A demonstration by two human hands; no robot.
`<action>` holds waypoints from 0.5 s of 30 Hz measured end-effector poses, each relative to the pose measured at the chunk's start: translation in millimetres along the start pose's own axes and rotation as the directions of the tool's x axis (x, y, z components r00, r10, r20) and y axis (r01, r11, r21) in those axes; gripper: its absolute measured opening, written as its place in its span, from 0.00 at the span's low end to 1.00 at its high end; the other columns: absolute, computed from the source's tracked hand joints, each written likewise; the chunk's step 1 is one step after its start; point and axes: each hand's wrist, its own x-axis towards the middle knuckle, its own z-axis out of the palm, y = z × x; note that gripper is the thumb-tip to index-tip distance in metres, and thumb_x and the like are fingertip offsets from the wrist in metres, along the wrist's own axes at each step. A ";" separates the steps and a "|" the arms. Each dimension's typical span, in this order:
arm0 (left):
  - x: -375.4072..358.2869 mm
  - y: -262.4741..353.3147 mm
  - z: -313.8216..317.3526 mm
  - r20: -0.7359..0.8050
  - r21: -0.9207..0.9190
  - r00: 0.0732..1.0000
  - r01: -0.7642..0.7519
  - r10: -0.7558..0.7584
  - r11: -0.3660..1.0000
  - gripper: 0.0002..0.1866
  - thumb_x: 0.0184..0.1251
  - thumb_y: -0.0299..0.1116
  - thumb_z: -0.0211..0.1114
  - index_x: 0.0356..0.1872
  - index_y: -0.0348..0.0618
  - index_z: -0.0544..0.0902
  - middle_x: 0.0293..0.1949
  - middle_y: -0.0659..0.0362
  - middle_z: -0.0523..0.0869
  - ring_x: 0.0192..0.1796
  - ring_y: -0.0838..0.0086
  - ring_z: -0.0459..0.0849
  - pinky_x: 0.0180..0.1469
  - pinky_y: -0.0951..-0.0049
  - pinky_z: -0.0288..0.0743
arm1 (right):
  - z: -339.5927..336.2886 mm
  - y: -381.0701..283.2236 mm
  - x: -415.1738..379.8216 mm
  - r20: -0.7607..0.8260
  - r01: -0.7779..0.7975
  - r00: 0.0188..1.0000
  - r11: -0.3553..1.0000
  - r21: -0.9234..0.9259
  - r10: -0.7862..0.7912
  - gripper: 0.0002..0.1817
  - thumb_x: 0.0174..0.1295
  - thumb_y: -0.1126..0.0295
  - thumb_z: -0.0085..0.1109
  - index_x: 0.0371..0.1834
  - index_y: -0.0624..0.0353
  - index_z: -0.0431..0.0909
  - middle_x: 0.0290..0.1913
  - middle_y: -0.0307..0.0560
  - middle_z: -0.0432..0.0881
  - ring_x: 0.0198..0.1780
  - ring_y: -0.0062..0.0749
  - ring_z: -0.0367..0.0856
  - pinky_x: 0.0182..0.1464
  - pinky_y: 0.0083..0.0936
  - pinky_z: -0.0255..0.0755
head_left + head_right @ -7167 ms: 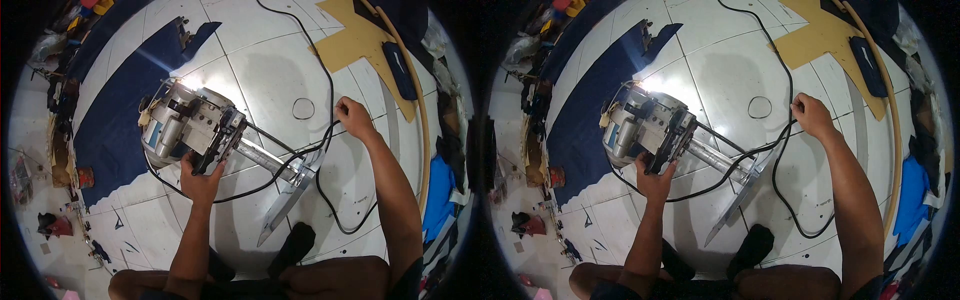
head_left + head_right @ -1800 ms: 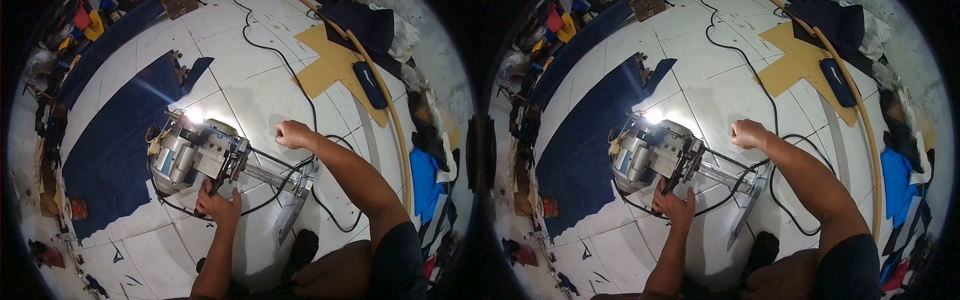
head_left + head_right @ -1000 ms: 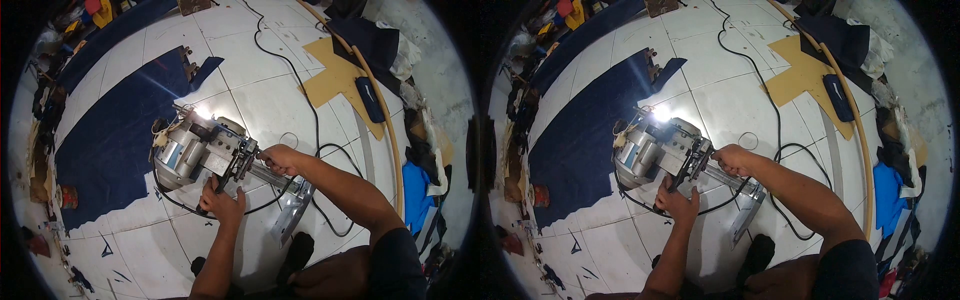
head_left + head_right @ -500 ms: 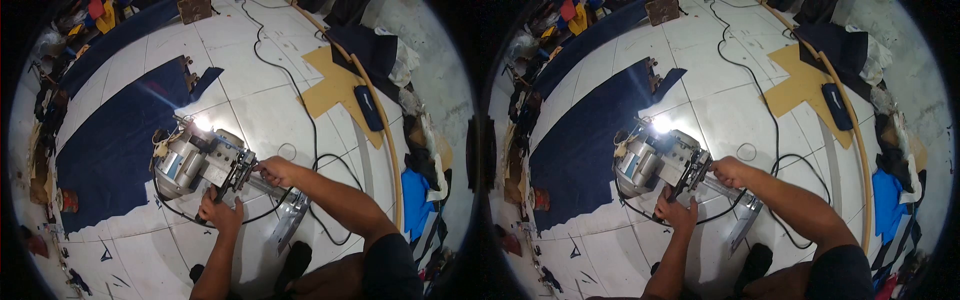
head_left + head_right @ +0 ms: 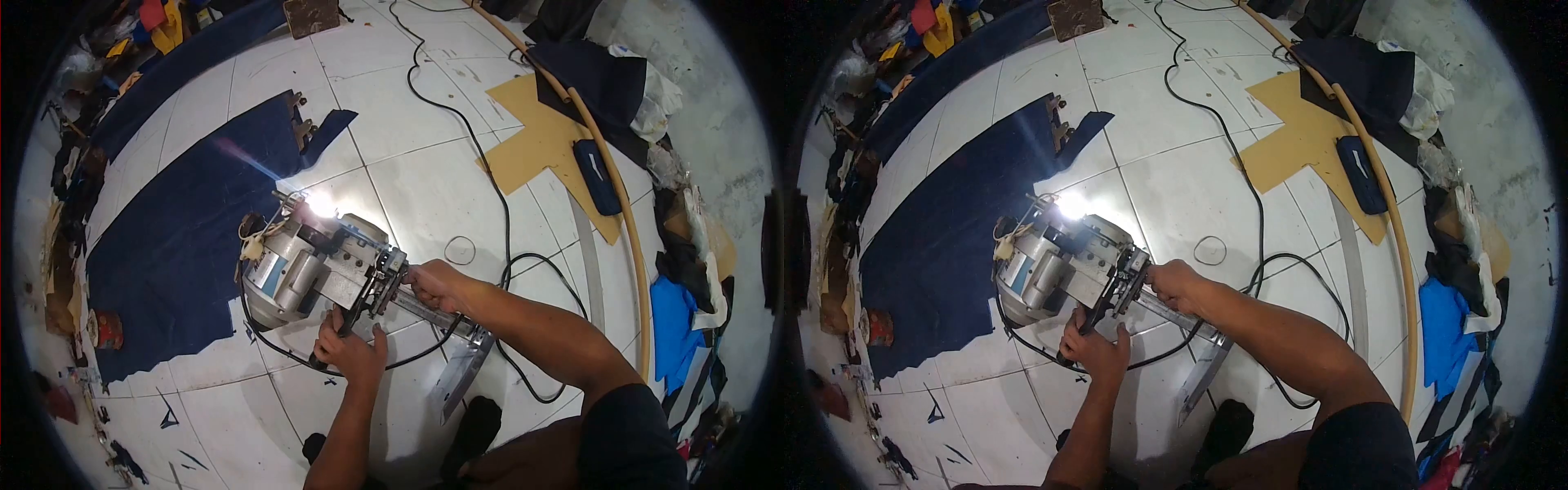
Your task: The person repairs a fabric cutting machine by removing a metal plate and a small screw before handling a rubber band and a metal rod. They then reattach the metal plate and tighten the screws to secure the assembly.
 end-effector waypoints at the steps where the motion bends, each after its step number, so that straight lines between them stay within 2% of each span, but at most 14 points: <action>1: 0.7 0.6 -0.7 0.005 -0.005 1.000 0.008 -0.008 1.000 0.43 0.53 0.45 0.73 0.66 0.24 0.72 0.70 0.48 0.70 0.72 0.54 0.64 0.70 0.44 0.48 | 1.3 0.3 0.7 -0.020 0.004 1.000 1.000 -0.012 -0.004 0.14 0.68 0.69 0.60 0.23 0.58 0.77 0.17 0.35 0.66 0.15 0.20 0.59 0.17 0.25 0.45; 3: -0.6 -1.0 1.0 0.005 0.009 1.000 0.005 -0.005 1.000 0.43 0.52 0.44 0.73 0.67 0.26 0.72 0.69 0.47 0.70 0.72 0.54 0.65 0.70 0.44 0.48 | 0.6 3.4 5.6 -0.060 0.013 0.998 0.999 -0.034 -0.015 0.13 0.68 0.69 0.60 0.23 0.58 0.77 0.18 0.35 0.66 0.15 0.21 0.58 0.17 0.25 0.46; 9: -4.8 -7.4 8.0 0.020 0.032 0.999 0.033 -0.033 0.999 0.46 0.51 0.44 0.74 0.71 0.30 0.69 0.67 0.45 0.71 0.71 0.54 0.65 0.71 0.46 0.48 | -5.0 0.8 6.3 0.015 -0.021 1.000 0.999 -0.025 0.022 0.11 0.65 0.69 0.60 0.24 0.58 0.76 0.19 0.37 0.68 0.16 0.21 0.59 0.17 0.26 0.47; 15: -3.9 -4.9 7.3 -0.007 0.037 1.000 0.016 -0.016 0.999 0.48 0.51 0.44 0.75 0.73 0.32 0.67 0.66 0.45 0.71 0.71 0.55 0.66 0.71 0.47 0.48 | -0.5 -5.2 -2.7 -0.013 -0.022 1.000 0.999 -0.037 0.022 0.11 0.64 0.70 0.59 0.24 0.58 0.75 0.20 0.37 0.69 0.16 0.22 0.60 0.17 0.25 0.49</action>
